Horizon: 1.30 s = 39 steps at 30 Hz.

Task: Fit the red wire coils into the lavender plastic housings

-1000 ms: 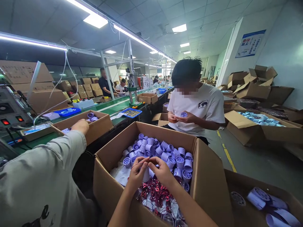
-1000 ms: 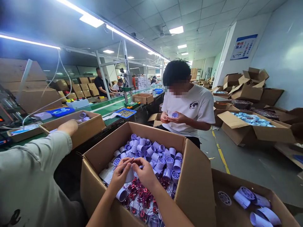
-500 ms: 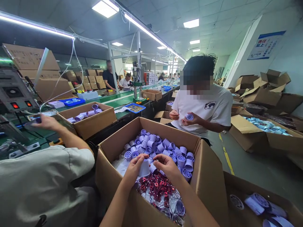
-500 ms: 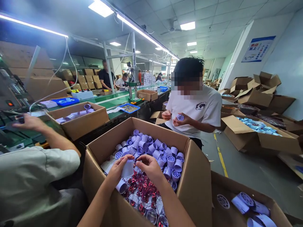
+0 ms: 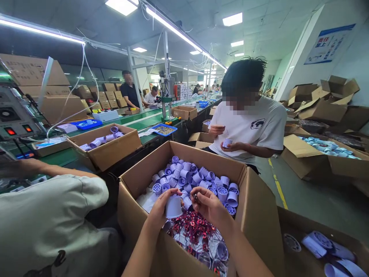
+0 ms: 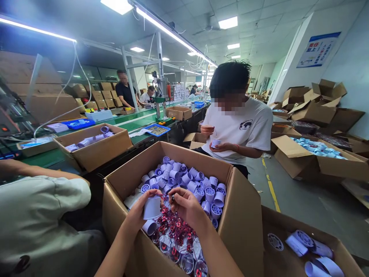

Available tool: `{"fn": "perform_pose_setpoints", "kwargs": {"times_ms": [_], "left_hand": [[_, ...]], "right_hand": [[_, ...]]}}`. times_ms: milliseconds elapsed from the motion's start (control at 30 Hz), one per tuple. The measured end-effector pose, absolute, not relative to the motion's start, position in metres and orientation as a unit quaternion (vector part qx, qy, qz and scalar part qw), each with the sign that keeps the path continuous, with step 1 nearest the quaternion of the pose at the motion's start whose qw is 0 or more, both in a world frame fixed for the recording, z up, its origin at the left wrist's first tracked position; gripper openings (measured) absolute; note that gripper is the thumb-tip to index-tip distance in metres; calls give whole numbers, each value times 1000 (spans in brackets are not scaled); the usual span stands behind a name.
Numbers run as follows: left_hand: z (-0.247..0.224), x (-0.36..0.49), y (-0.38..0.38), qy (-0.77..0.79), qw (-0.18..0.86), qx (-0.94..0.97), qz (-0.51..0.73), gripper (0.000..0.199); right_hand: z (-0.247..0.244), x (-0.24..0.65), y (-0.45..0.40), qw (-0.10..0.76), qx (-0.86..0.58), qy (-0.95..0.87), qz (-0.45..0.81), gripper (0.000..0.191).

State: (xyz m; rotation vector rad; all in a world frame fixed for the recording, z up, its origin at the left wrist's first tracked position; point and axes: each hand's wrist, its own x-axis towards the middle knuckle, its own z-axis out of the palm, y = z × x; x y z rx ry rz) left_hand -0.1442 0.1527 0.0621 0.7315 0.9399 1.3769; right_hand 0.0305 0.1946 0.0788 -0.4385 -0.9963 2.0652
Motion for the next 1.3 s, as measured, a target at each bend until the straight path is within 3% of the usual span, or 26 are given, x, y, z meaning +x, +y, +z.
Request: {"fn": "perform_pose_setpoints", "kwargs": {"times_ms": [133, 267, 367, 433, 500, 600, 767, 1033, 1300], "left_hand": [[64, -146, 148, 376, 646, 355, 562, 51], [56, -150, 153, 423, 615, 388, 541, 76], [49, -147, 160, 533, 492, 456, 515, 86], [45, -142, 162, 579, 344, 524, 522, 78], [42, -135, 161, 563, 221, 596, 528, 63], [37, -130, 155, 516, 143, 661, 525, 48], [32, -131, 151, 505, 99, 679, 525, 57], [43, -128, 152, 471, 34, 723, 504, 49], [47, -129, 151, 453, 9, 736, 504, 43]], "right_hand": [[79, 33, 194, 398, -156, -385, 818, 30], [78, 39, 199, 474, -156, -361, 788, 32], [77, 43, 204, 534, -164, -332, 761, 34], [77, 46, 204, 543, -164, -333, 753, 32], [76, 49, 202, 531, -154, -348, 757, 30], [75, 58, 192, 496, -118, -377, 773, 26], [70, 69, 176, 445, -80, -434, 779, 23], [62, 55, 173, 351, -131, -494, 785, 22], [66, 48, 174, 336, -161, -502, 780, 22]]}}
